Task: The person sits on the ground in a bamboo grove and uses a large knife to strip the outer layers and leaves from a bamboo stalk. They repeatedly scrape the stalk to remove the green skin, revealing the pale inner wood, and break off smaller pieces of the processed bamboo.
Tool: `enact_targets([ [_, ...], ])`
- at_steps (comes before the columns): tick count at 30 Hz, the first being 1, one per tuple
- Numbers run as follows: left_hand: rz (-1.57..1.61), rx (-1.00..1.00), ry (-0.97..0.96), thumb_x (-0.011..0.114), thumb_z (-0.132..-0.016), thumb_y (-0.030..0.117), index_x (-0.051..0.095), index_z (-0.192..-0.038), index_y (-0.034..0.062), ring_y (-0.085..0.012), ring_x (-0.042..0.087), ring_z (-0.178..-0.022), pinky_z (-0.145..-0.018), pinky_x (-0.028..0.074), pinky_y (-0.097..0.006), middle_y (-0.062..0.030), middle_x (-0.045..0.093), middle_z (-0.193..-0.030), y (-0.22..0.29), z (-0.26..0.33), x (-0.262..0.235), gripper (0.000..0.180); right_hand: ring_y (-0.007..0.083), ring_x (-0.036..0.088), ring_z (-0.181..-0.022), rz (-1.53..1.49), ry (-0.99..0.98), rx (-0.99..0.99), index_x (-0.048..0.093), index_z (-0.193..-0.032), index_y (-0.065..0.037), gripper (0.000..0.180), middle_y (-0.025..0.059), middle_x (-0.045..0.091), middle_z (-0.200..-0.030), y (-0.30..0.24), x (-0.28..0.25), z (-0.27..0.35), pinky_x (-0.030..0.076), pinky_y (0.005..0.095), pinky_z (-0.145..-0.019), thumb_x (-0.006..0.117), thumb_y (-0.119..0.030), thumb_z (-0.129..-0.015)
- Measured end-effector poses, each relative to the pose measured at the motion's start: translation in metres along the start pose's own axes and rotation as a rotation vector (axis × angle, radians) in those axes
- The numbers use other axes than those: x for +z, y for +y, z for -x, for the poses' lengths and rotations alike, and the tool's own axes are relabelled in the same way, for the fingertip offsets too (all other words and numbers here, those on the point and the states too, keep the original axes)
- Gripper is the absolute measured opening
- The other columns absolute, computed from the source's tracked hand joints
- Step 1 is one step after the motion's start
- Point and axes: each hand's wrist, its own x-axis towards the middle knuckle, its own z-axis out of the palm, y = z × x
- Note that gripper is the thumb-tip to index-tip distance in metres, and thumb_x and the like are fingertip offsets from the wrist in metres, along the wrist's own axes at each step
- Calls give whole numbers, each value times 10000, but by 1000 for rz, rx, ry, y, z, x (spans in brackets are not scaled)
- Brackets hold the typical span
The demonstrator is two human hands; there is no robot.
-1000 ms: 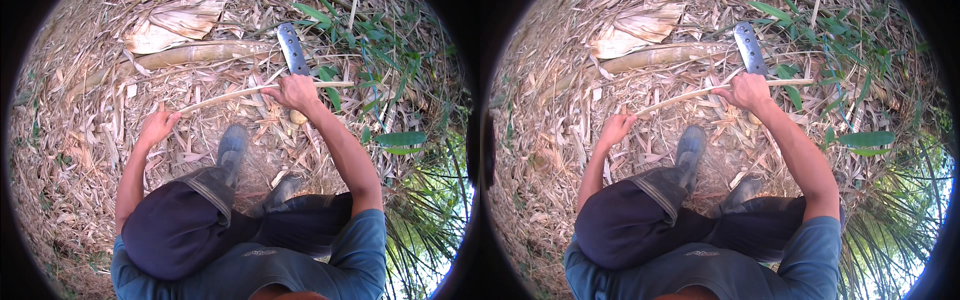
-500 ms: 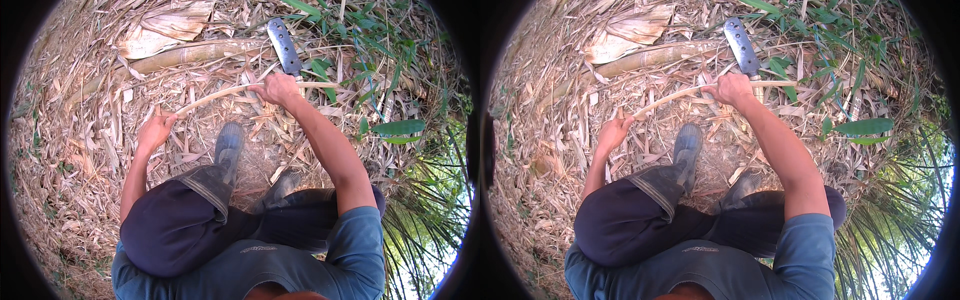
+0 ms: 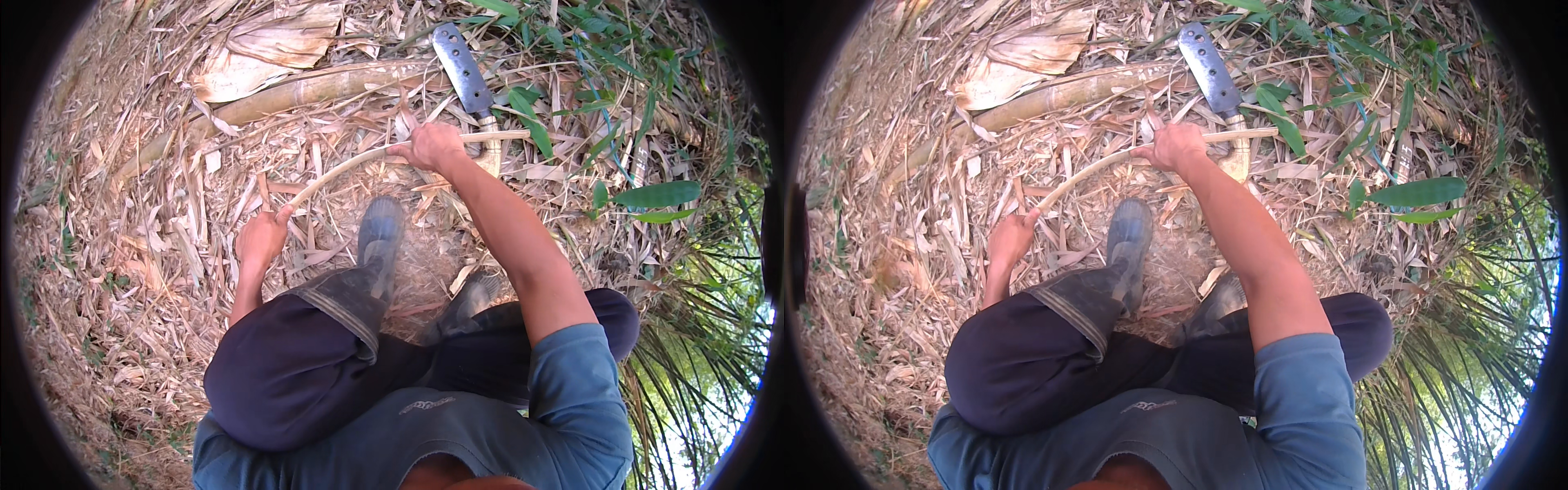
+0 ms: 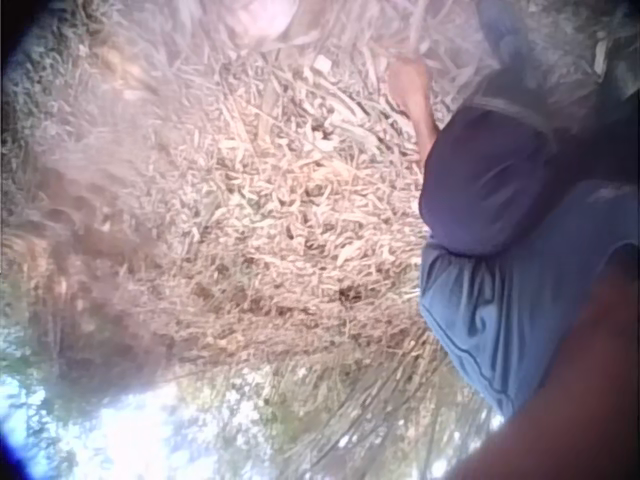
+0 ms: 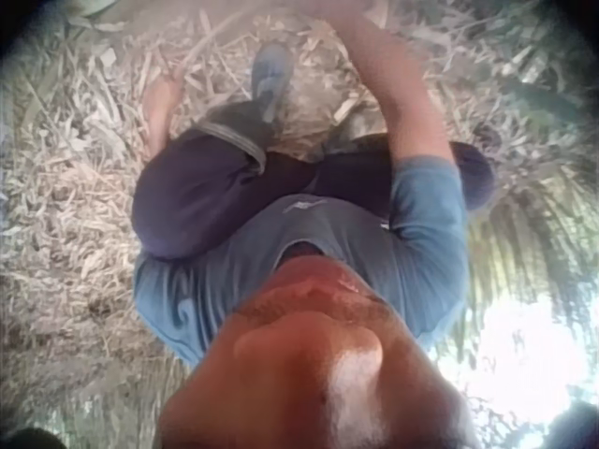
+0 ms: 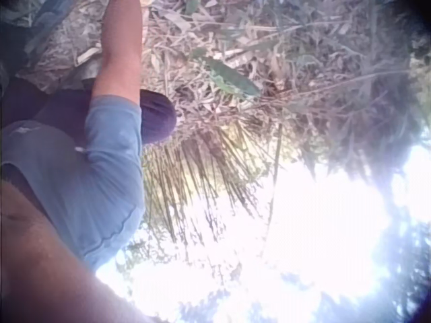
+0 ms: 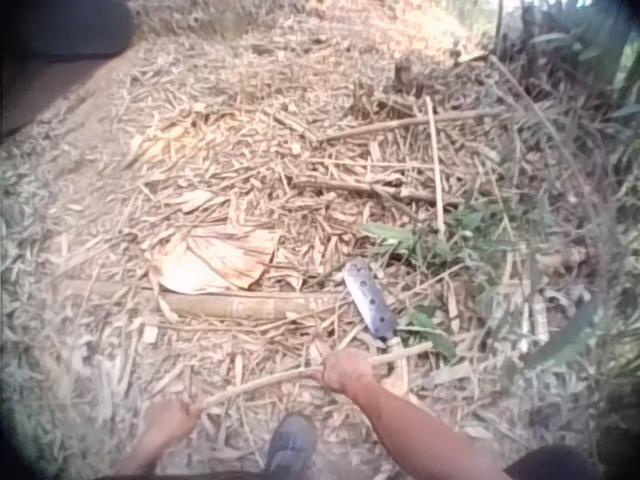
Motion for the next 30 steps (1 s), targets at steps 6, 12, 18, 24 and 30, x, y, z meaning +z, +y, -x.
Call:
enact_targets([
  [6, -27, -18, 59, 410, -985, 616, 730, -991, -17, -434, 670, -978, -865, 495, -523, -267, 706, -966, 1, 10, -2, 710, 281, 685, -1072, -19, -16, -19, 694, -1180, -46, 845, 136, 710, -1129, -9, 10, -6, 542, 409, -889, 364, -776, -913],
  [12, -57, -71, 40, 405, -990, 603, 734, -993, -7, -429, 672, -976, -865, 496, -519, -265, 708, -976, 5, 16, -9, 694, 270, 667, -1116, -20, -62, -13, 685, -1203, -48, 847, 131, 700, -1163, -20, 2, -4, 538, 404, -905, 358, -774, -915],
  [18, -109, -96, 17, 383, -998, 597, 728, -1030, -4, -419, 659, -1021, -893, 487, -504, -259, 703, -1024, 7, 20, -12, 694, 270, 661, -1131, -22, -72, -16, 671, -1231, -59, 839, 123, 686, -1207, -27, 20, -14, 534, 406, -917, 363, -772, -915],
  [24, -158, -131, 20, 376, -1003, 590, 718, -1031, -21, -411, 653, -1040, -911, 477, -499, -254, 697, -1059, 6, 27, -11, 701, 276, 654, -1146, -37, -53, -35, 671, -1240, -84, 831, 120, 680, -1225, -33, 32, -18, 538, 410, -910, 368, -782, -905],
  [30, -186, -145, 23, 373, -1010, 573, 719, -1025, -19, -395, 659, -1044, -910, 489, -484, -247, 700, -1045, 20, 36, -20, 686, 290, 655, -1146, -95, -92, -21, 682, -1205, -52, 848, 149, 681, -1216, -37, 33, -19, 528, 428, -928, 352, -778, -915],
])
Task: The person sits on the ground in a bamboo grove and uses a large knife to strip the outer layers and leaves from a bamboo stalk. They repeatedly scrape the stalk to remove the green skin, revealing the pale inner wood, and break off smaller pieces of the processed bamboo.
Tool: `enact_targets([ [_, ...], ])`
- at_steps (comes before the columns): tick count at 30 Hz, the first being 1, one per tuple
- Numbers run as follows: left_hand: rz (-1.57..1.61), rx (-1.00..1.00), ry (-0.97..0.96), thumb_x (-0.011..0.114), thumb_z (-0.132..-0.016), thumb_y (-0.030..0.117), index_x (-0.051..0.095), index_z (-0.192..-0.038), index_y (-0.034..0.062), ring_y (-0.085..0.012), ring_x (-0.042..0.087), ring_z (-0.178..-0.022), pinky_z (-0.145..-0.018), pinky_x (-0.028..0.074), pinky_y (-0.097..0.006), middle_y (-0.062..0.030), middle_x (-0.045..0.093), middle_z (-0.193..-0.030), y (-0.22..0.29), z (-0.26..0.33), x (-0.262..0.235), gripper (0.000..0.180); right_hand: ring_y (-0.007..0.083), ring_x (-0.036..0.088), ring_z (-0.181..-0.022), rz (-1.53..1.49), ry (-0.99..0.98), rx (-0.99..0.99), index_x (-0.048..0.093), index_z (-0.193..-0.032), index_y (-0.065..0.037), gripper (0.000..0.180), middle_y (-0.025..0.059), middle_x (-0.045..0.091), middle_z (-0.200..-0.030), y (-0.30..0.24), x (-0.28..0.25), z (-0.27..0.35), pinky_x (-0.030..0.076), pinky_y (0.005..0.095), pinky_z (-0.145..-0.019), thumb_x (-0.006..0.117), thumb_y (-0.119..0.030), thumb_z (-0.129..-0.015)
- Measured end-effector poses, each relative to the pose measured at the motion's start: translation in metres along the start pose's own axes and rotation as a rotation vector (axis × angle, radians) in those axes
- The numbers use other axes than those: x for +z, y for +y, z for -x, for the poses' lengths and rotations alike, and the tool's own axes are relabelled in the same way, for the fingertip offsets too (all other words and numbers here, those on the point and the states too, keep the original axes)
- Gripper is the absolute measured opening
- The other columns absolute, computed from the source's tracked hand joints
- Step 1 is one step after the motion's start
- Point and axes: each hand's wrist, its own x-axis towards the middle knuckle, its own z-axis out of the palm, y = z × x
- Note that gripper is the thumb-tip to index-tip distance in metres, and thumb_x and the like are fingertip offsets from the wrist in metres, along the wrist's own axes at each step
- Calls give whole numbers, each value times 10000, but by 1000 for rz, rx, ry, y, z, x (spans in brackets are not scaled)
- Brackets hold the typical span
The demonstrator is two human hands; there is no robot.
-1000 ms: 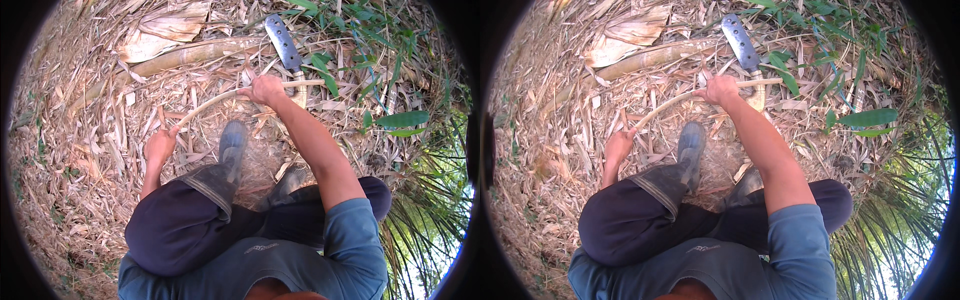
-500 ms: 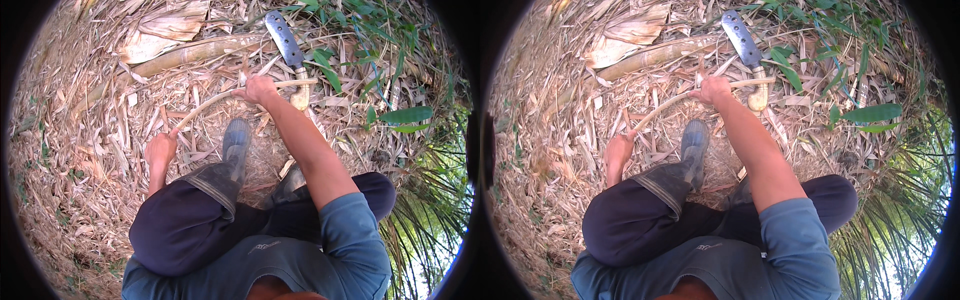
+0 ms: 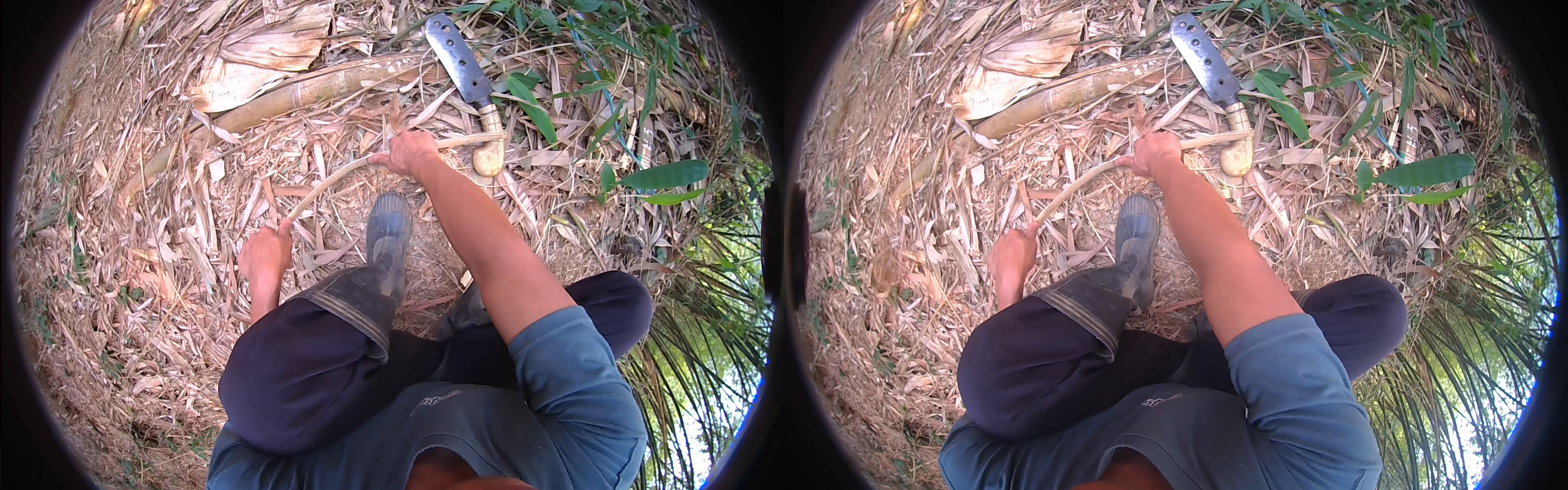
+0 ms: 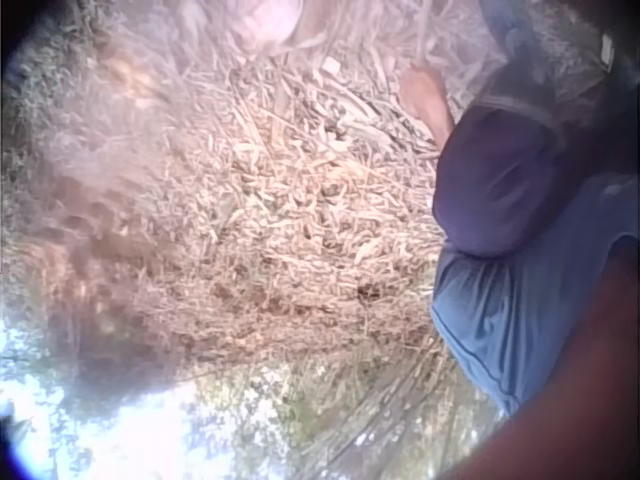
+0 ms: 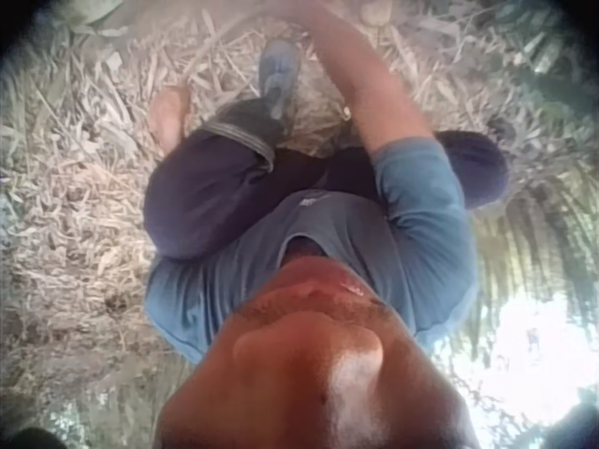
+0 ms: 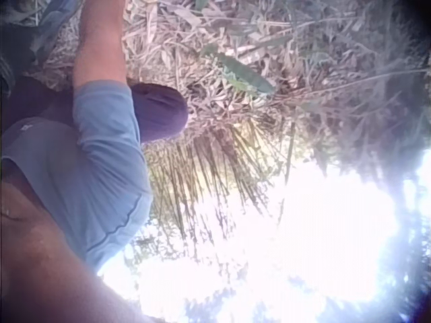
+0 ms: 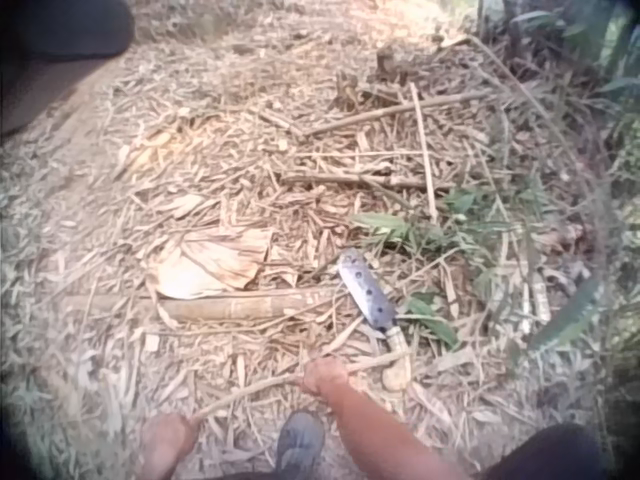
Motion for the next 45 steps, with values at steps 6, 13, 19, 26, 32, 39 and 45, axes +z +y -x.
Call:
enact_targets([
  [6, -24, 91, -19, 390, -1029, 492, 729, -1003, -30, -402, 683, -978, -867, 516, -492, -246, 714, -979, 24, 20, 0, 623, 230, 668, -1126, -3, -40, 105, 693, -1232, -103, 684, 78, 685, -1242, -29, 8, -18, 544, 392, -870, 469, -680, -939],
  [13, -19, 183, 61, 422, -1017, 519, 719, -884, -41, -412, 697, -848, -765, 528, -512, -236, 713, -873, 3, 5, -4, 648, 256, 649, -1170, -8, 12, 92, 700, -1198, -40, 796, 140, 669, -1263, -25, -11, -9, 533, 405, -921, 478, -743, -897],
  [19, 62, 546, 220, 608, -943, 462, 634, -971, 20, -423, 674, -769, -676, 516, -517, -231, 674, -746, -37, -29, -2, 444, 317, 673, -1104, 50, -108, -50, 708, -1151, -46, 808, 169, 699, -1165, 41, -47, 22, 528, 433, -916, 467, -769, -880],
  [26, -37, 834, 509, 683, -891, 448, 602, -866, 38, -375, 642, -593, -566, 509, -455, -171, 650, -662, -43, -67, -22, 419, 329, 702, -783, 367, 373, -471, 673, -928, -36, 689, 136, 697, -762, 80, -84, 57, 534, 447, -693, 504, -704, -891],
  [32, 279, 823, 395, 648, -943, 434, 572, -804, 62, -349, 588, -534, -525, 444, -427, -161, 582, -590, -50, -72, -34, 405, 382, 597, -548, 76, 621, -464, 588, -743, -74, 605, 144, 561, -539, 94, -122, 100, 473, 488, -557, 550, -656, -904],
  [39, 1001, 773, 210, 579, -1013, 403, 552, -789, 84, -71, 392, -538, -460, 315, -272, 52, 434, -595, 11, -53, -4, 390, 179, 450, -462, -367, 771, -159, 612, -669, -64, 682, 45, 480, -490, 81, -151, 109, 345, 394, -461, 533, -696, -914],
  [45, 1499, 816, 115, 513, -1036, 445, 539, -810, 101, -53, 356, -537, -453, 276, -254, 75, 403, -619, 114, 9, 4, 413, 219, 536, -542, -1280, 931, -91, 543, -640, -18, 801, 103, 536, -545, -25, -155, 100, 416, 433, -541, 401, -745, -944],
])
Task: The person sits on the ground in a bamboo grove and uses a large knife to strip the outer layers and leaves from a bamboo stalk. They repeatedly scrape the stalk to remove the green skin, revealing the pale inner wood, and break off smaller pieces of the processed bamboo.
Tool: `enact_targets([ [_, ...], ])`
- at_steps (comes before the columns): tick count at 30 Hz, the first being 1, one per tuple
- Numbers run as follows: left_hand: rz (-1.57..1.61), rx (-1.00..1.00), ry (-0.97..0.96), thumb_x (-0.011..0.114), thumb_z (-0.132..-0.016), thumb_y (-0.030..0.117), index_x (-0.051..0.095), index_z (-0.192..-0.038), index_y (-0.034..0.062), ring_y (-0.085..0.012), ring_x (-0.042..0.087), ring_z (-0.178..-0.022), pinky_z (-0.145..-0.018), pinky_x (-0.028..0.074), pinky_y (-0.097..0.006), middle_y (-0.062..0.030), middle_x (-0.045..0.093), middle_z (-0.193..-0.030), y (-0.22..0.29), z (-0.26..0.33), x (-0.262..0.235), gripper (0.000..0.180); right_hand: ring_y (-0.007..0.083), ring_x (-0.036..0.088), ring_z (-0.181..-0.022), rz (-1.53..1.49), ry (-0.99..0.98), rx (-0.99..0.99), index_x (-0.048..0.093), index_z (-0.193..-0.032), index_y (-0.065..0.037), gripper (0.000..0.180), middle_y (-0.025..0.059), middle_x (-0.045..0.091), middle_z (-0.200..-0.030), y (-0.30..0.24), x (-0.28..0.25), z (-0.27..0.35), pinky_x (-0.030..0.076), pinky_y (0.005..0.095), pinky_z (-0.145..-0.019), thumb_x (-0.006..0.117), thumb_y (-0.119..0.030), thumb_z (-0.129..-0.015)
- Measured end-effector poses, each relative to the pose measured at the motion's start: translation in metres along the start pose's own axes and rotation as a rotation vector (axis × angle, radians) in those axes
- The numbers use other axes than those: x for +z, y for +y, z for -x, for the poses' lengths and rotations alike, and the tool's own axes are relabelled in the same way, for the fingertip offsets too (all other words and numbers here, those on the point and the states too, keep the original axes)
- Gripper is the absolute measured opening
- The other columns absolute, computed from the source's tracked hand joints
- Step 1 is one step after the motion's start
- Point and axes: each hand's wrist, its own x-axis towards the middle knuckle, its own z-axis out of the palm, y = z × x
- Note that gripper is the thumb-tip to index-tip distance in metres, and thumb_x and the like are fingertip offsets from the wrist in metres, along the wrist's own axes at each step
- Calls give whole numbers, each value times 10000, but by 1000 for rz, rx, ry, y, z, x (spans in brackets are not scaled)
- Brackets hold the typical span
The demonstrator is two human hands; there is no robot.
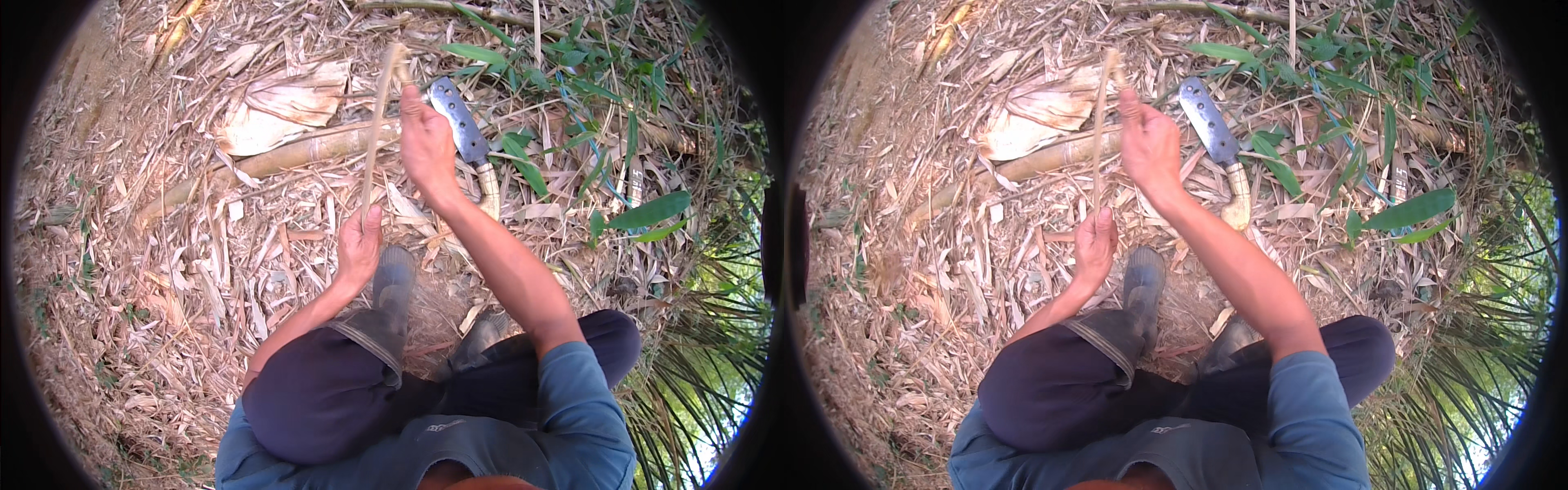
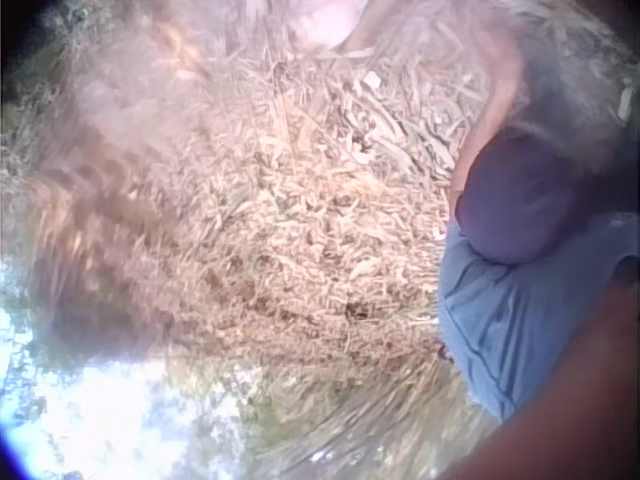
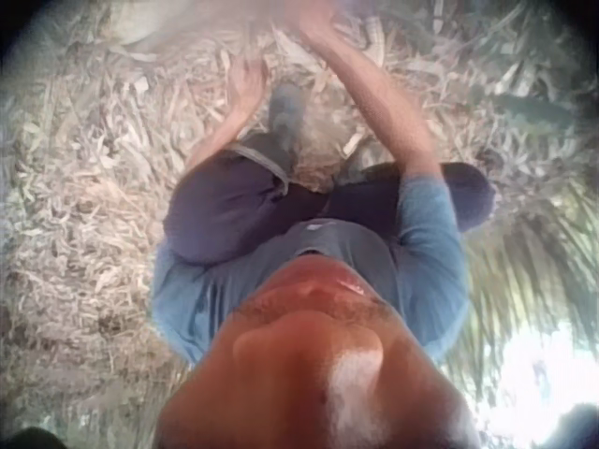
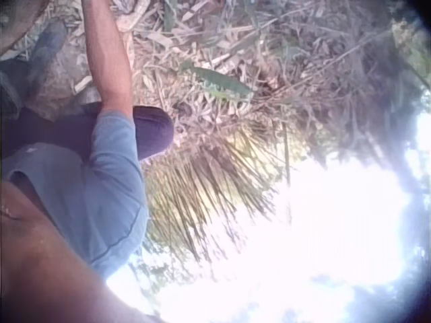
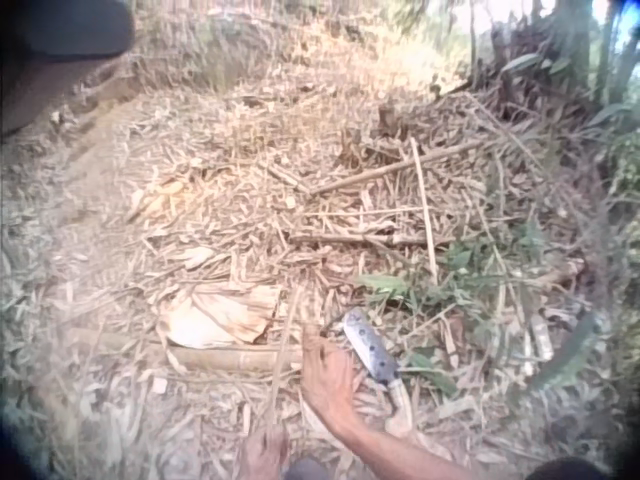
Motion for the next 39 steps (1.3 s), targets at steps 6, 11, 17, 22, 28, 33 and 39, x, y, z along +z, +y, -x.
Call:
enact_targets([
  [6, -572, -5, 164, 537, -1023, 454, 519, -791, 102, -102, 494, -537, -464, 388, -315, 5, 526, -624, -10, -31, -88, 422, 314, 627, -575, 854, -339, -255, 648, -830, -60, 737, 132, 587, -581, -37, -65, -38, 533, 475, -551, 323, -707, -974],
  [11, -1237, 694, -44, 654, -939, 353, 526, -794, 59, -294, 602, -541, -504, 467, -406, -108, 596, -637, 30, -51, -135, 352, 318, 637, -559, 1280, -571, -560, 625, -832, -82, 632, 120, 634, -656, -10, -158, -42, 498, 440, -514, 389, -650, -976],
  [17, -1211, 601, -255, 677, -920, 342, 531, -744, 74, -329, 595, -548, -502, 444, -430, -116, 572, -603, 62, -66, -130, 353, 330, 621, -541, 1296, -521, -677, 583, -840, -116, 531, 96, 636, -644, -30, -188, -11, 470, 451, -494, 492, -630, -938],
  [22, -1166, 709, -301, 670, -915, 395, 510, -674, 71, -316, 563, -506, -473, 414, -425, -110, 544, -570, 76, -61, -136, 433, 324, 606, -530, 1260, -607, -760, 574, -818, -146, 478, 64, 577, -574, -42, -207, 4, 442, 451, -481, 525, -608, -931],
  [28, -1036, 622, -214, 659, -931, 397, 504, -637, 52, -338, 531, -464, -442, 383, -422, -134, 484, -507, 62, -47, -135, 479, 314, 594, -515, 1247, -460, -793, 572, -777, -151, 467, 49, 570, -584, -55, -206, 16, 429, 443, -473, 532, -589, -933],
  [33, -911, 588, -280, 663, -936, 352, 500, -613, 63, -321, 505, -431, -429, 360, -408, -124, 463, -482, 61, -37, -135, 463, 297, 579, -490, 1229, -468, -769, 558, -741, -137, 491, 41, 559, -580, -72, -214, 32, 419, 423, -446, 532, -588, -932],
  [39, -387, 372, -409, 566, -1017, 392, 535, -671, 39, -124, 424, -447, -451, 335, -317, -27, 436, -522, 50, -21, -86, 495, 300, 486, -437, 677, -303, -718, 559, -701, -53, 490, 104, 485, -514, -88, -196, 38, 366, 404, -446, 639, -478, -930],
])
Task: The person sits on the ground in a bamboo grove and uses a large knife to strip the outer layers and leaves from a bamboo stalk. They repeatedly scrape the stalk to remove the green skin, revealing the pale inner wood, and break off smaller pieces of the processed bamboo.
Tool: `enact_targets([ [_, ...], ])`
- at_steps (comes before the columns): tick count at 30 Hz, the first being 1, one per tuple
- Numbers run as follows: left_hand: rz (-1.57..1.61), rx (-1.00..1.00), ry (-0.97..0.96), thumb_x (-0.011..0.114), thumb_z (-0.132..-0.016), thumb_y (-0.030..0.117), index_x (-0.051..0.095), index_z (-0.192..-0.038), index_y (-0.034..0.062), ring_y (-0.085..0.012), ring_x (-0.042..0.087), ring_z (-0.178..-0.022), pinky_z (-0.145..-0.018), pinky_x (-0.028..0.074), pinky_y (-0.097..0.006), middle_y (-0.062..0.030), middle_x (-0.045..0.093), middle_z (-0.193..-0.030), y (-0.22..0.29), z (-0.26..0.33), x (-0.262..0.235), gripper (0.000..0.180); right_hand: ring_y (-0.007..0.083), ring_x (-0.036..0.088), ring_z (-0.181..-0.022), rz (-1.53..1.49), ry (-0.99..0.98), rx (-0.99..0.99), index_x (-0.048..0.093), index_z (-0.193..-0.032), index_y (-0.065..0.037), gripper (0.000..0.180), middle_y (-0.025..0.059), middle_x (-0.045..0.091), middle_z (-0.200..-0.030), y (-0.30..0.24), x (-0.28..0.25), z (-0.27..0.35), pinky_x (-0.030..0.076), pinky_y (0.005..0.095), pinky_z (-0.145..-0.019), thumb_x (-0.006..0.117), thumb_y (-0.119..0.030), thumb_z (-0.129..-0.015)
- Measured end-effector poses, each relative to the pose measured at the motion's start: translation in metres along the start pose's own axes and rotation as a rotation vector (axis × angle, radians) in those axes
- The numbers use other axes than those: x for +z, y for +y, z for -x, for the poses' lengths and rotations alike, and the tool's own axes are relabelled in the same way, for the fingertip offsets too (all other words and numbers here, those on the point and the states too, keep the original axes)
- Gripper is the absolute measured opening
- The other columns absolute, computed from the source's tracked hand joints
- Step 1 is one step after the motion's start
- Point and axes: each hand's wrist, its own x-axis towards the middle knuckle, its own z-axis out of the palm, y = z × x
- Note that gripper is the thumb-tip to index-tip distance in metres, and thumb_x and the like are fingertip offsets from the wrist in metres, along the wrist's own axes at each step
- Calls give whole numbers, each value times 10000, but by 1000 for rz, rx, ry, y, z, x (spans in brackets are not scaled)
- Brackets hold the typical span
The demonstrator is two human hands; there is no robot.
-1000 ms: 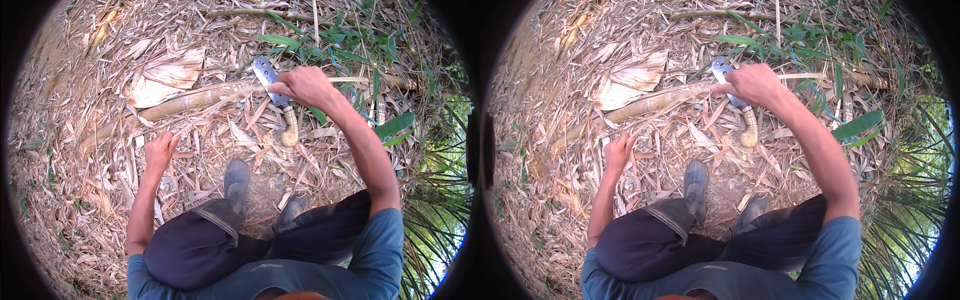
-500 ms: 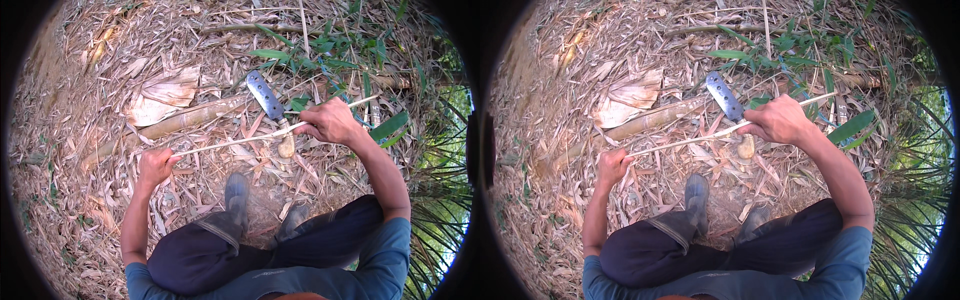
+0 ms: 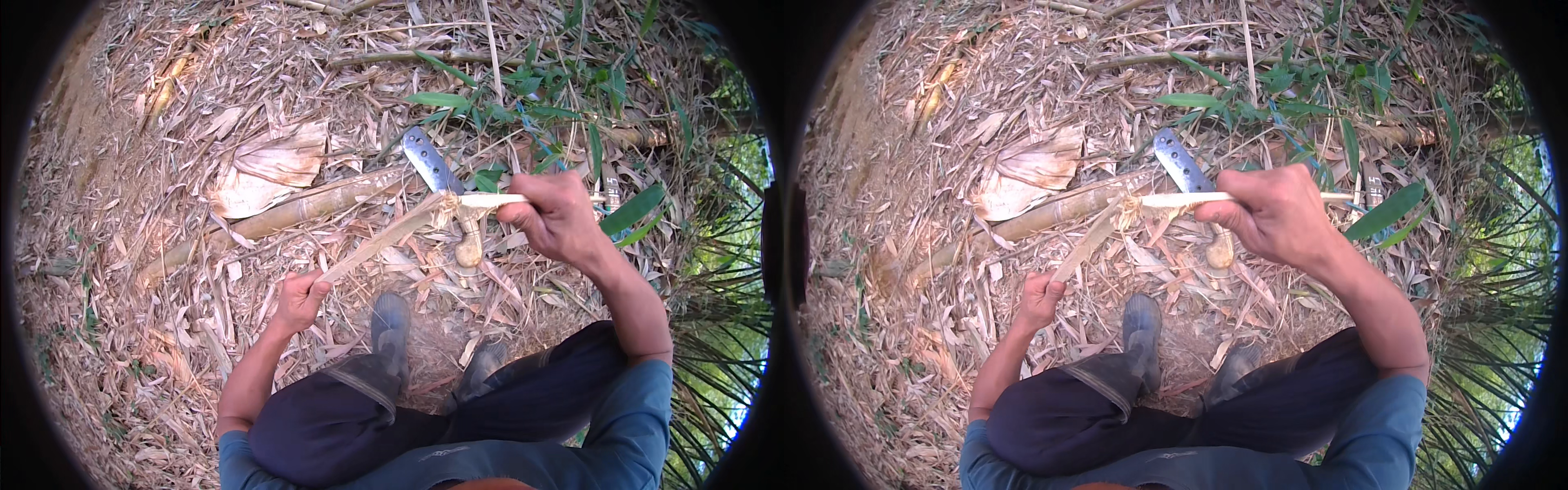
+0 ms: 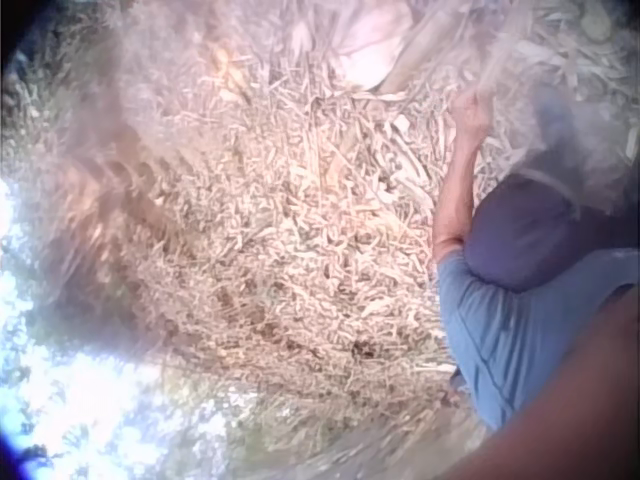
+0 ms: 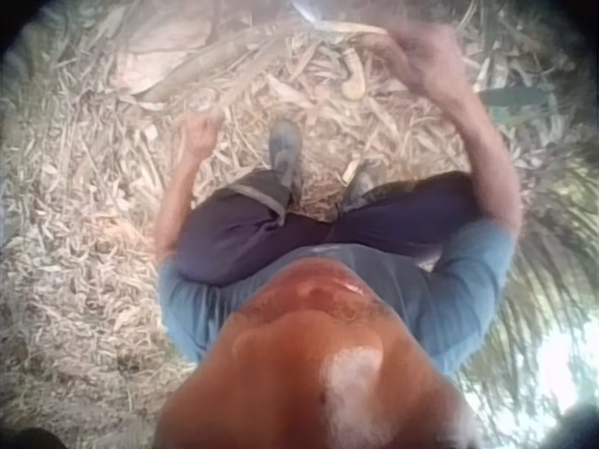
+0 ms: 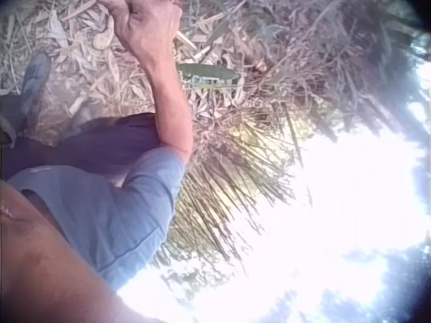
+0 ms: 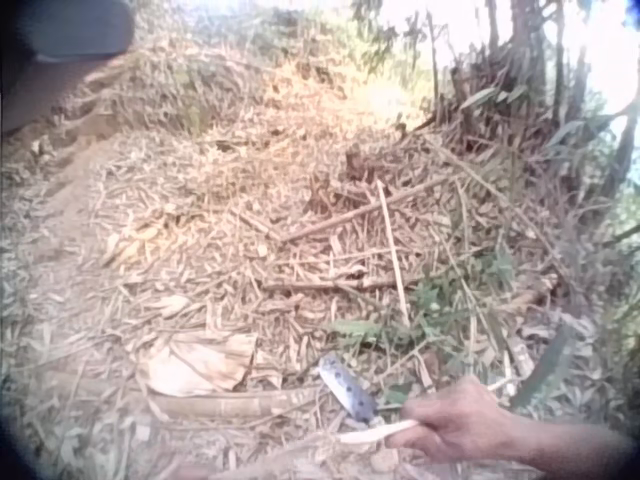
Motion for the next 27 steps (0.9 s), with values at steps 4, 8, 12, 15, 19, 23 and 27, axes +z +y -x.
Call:
enact_targets([
  [4, 353, -51, 14, 514, -1041, 425, 531, -701, 44, -78, 393, -520, -486, 318, -275, 29, 429, -582, 21, -21, 40, 511, 107, 389, -459, -460, 144, 166, 590, -736, -40, 505, 30, 377, -514, -15, 23, -4, 307, 326, -443, 563, -468, -1003],
  [8, 733, -191, -27, 486, -1044, 461, 499, -701, 76, -68, 387, -535, -483, 304, -265, 42, 435, -600, 9, -22, 93, 516, 60, 394, -568, -734, 145, 472, 603, -786, -10, 532, 11, 431, -569, -21, 58, -20, 343, 282, -518, 502, -467, -1039],
  [12, 2, -188, 53, 511, -1020, 484, 569, -753, 79, -172, 515, -468, -451, 380, -336, -37, 507, -526, -31, -30, 47, 488, 220, 628, -559, 148, -154, 505, 727, -881, -87, 546, 98, 593, -579, 12, 5, -31, 478, 386, -546, 470, -552, -1009],
  [15, -712, -117, -52, 503, -1009, 498, 637, -836, 88, -258, 617, -479, -457, 462, -414, -95, 580, -521, -15, -36, 10, 464, 281, 681, -617, 707, -561, 402, 722, -796, -103, 575, 99, 653, -634, 32, 1, -11, 514, 413, -537, 487, -603, -958],
  [19, -958, -4, -190, 491, -1000, 502, 653, -824, 107, -302, 652, -497, -454, 496, -445, -126, 605, -528, 15, -58, 25, 462, 260, 696, -636, 944, -757, 168, 734, -767, -91, 416, 38, 675, -643, 63, 60, 33, 524, 415, -551, 560, -408, -974],
  [23, -956, 138, -218, 495, -995, 497, 647, -795, 97, -301, 646, -500, -451, 485, -442, -122, 617, -551, 27, -71, 44, 472, 272, 715, -703, 1035, -1016, -236, 747, -822, -85, 318, 27, 698, -687, 80, 98, 55, 547, 453, -624, 585, -325, -953],
  [27, -743, -13, -168, 520, -992, 499, 642, -776, 72, -288, 633, -521, -470, 469, -398, -159, 625, -586, 0, -66, 28, 494, 321, 711, -779, 679, -1065, 203, 750, -930, -129, 485, 97, 713, -774, 76, 53, 39, 546, 464, -686, 550, -572, -934],
])
